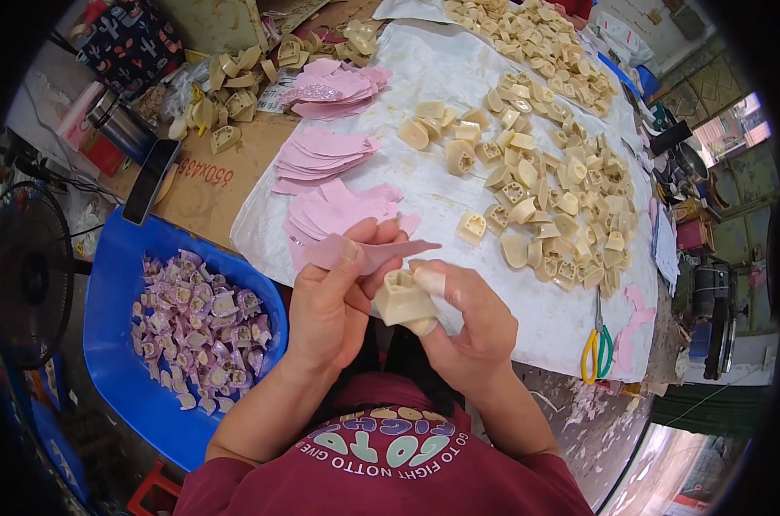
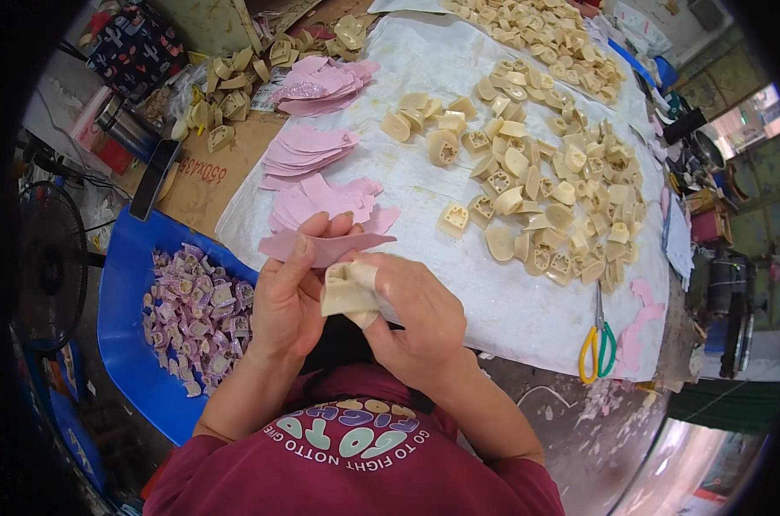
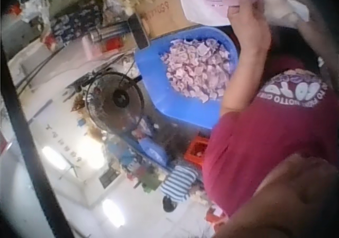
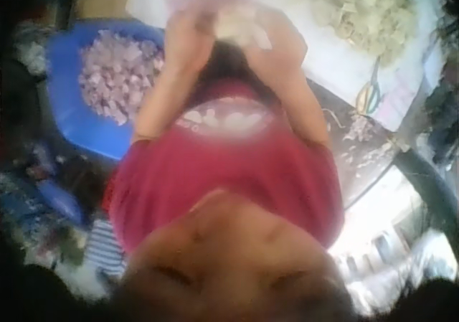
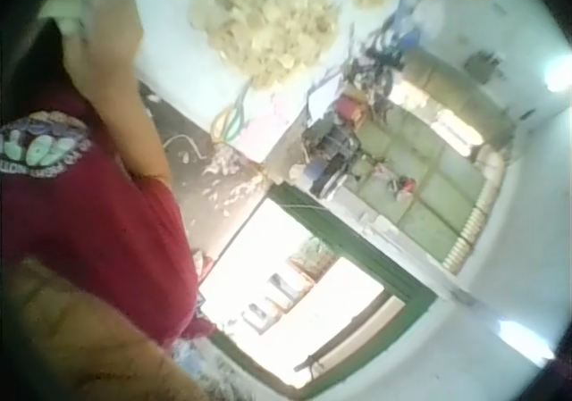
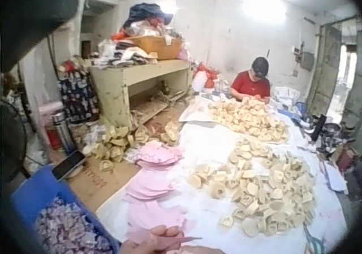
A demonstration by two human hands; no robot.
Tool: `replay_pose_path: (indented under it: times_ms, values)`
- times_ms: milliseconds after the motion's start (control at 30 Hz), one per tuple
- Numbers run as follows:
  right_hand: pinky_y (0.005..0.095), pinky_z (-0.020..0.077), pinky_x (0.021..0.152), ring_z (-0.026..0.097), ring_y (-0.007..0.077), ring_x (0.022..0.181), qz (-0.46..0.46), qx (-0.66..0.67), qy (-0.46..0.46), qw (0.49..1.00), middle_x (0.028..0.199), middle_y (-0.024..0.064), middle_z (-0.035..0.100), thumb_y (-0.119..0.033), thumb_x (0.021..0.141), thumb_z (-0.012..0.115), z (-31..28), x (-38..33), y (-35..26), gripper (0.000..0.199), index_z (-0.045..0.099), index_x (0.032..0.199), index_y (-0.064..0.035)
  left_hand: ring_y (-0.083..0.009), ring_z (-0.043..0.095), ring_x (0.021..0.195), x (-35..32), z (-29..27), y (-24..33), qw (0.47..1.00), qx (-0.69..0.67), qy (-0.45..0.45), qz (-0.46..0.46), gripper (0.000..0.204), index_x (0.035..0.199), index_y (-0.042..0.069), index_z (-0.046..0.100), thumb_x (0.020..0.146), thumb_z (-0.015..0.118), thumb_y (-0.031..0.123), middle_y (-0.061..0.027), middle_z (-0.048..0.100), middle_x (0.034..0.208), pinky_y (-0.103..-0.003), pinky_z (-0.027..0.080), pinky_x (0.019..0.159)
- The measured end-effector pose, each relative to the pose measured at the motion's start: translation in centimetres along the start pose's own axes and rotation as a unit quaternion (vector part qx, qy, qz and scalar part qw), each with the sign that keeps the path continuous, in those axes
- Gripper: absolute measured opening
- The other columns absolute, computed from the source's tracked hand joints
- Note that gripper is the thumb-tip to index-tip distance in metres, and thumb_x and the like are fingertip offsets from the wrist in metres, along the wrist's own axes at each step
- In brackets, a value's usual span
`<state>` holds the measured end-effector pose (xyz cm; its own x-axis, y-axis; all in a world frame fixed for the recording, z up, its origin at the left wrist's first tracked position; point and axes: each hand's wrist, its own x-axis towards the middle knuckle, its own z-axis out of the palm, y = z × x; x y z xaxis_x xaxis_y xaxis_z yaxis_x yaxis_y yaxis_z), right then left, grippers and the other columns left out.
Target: The person wraps small, beige, rectangular items with pink, glittery paper. They pick up a piece of paper and an item, fold the paper around the item, and place the finished wrapped unit into a blue bin. The process is repeated continuously throughout the video.
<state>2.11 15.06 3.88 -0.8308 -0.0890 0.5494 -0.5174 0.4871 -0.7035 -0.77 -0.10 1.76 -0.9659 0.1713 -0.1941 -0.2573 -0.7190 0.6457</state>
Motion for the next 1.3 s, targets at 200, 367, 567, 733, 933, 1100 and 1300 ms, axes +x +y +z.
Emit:
replay_pose_path:
  times_ms: [200, 367, 567, 733, 933, 1100, 1300]
  values:
    - [0.0384, 0.0531, 0.079, 0.064, 0.0326, 0.096, -0.102, -0.001, 0.007, 0.995, 0.104, 0.0152, 0.067, 0.004, 0.061, 0.075, 0.4, 0.7, 0.2, 0.045, 0.059, 0.103, -0.002, -0.0337, 0.056, 0.118, -1.4, 0.0, 0.1, 0.994, -0.016, -0.103, 0.027, 0.039, 0.13, 0.001, 0.05, 0.098, 0.05, 0.024, -0.0214, 0.058, 0.125, -0.046, 0.045, 0.101]
    - [0.0378, 0.0533, 0.079, 0.064, 0.0322, 0.095, -0.104, -0.018, 0.006, 0.994, 0.105, 0.0134, 0.067, 0.003, 0.064, 0.076, 0.0, 0.8, -0.2, 0.042, 0.059, 0.102, -0.0024, -0.0368, 0.054, 0.12, -1.3, 0.3, 0.1, 0.991, -0.005, -0.127, 0.034, 0.037, 0.129, 0.002, 0.053, 0.099, 0.048, 0.024, -0.0222, 0.059, 0.123, -0.047, 0.043, 0.102]
    - [0.0371, 0.054, 0.077, 0.065, 0.0331, 0.095, -0.105, -0.029, -0.013, 0.994, 0.103, 0.0134, 0.068, 0.0, 0.064, 0.078, -0.3, 0.8, -0.3, 0.04, 0.059, 0.099, -0.0028, -0.0357, 0.053, 0.121, -1.4, 0.3, 0.3, 0.991, -0.026, -0.132, 0.021, 0.038, 0.13, 0.001, 0.052, 0.1, 0.047, 0.023, -0.0231, 0.058, 0.124, -0.045, 0.043, 0.102]
    - [0.0374, 0.0531, 0.077, 0.064, 0.0324, 0.092, -0.104, -0.036, 0.003, 0.994, 0.101, 0.0124, 0.068, 0.0, 0.062, 0.078, -0.2, 0.8, 0.0, 0.04, 0.059, 0.097, -0.0023, -0.0301, 0.055, 0.12, -1.7, 0.8, 0.5, 0.99, -0.004, -0.139, 0.022, 0.038, 0.131, -0.002, 0.05, 0.101, 0.046, 0.022, -0.0247, 0.056, 0.127, -0.039, 0.044, 0.102]
    - [0.0384, 0.0428, 0.075, 0.059, 0.0278, 0.085, -0.132, -0.12, 0.002, 0.984, 0.094, 0.0087, 0.065, -0.006, 0.062, 0.076, -0.4, 1.5, 0.4, 0.036, 0.059, 0.093, -0.004, -0.0207, 0.06, 0.11, -1.4, 0.3, 0.9, 0.994, 0.051, -0.097, 0.006, 0.035, 0.123, -0.005, 0.057, 0.099, 0.051, 0.02, -0.0198, 0.06, 0.122, -0.034, 0.046, 0.098]
    - [0.0392, 0.0372, 0.076, 0.056, 0.0267, 0.083, -0.126, -0.182, -0.06, 0.973, 0.086, 0.0075, 0.06, -0.009, 0.059, 0.073, -1.3, 2.0, 0.3, 0.032, 0.057, 0.087, -0.0048, -0.0163, 0.063, 0.1, -1.3, -0.6, 1.4, 0.977, 0.199, -0.062, 0.051, 0.027, 0.11, -0.005, 0.065, 0.095, 0.059, 0.015, -0.0145, 0.067, 0.109, -0.031, 0.049, 0.09]
    - [0.04, 0.0353, 0.074, 0.051, 0.0271, 0.079, -0.092, -0.214, -0.119, 0.965, 0.078, 0.0082, 0.052, -0.01, 0.06, 0.071, -1.5, 2.2, -0.1, 0.027, 0.054, 0.08, -0.0052, -0.013, 0.061, 0.101, -1.4, -0.9, 1.3, 0.985, 0.148, -0.065, -0.053, 0.028, 0.115, -0.005, 0.064, 0.094, 0.059, 0.014, -0.0126, 0.067, 0.11, -0.028, 0.048, 0.09]
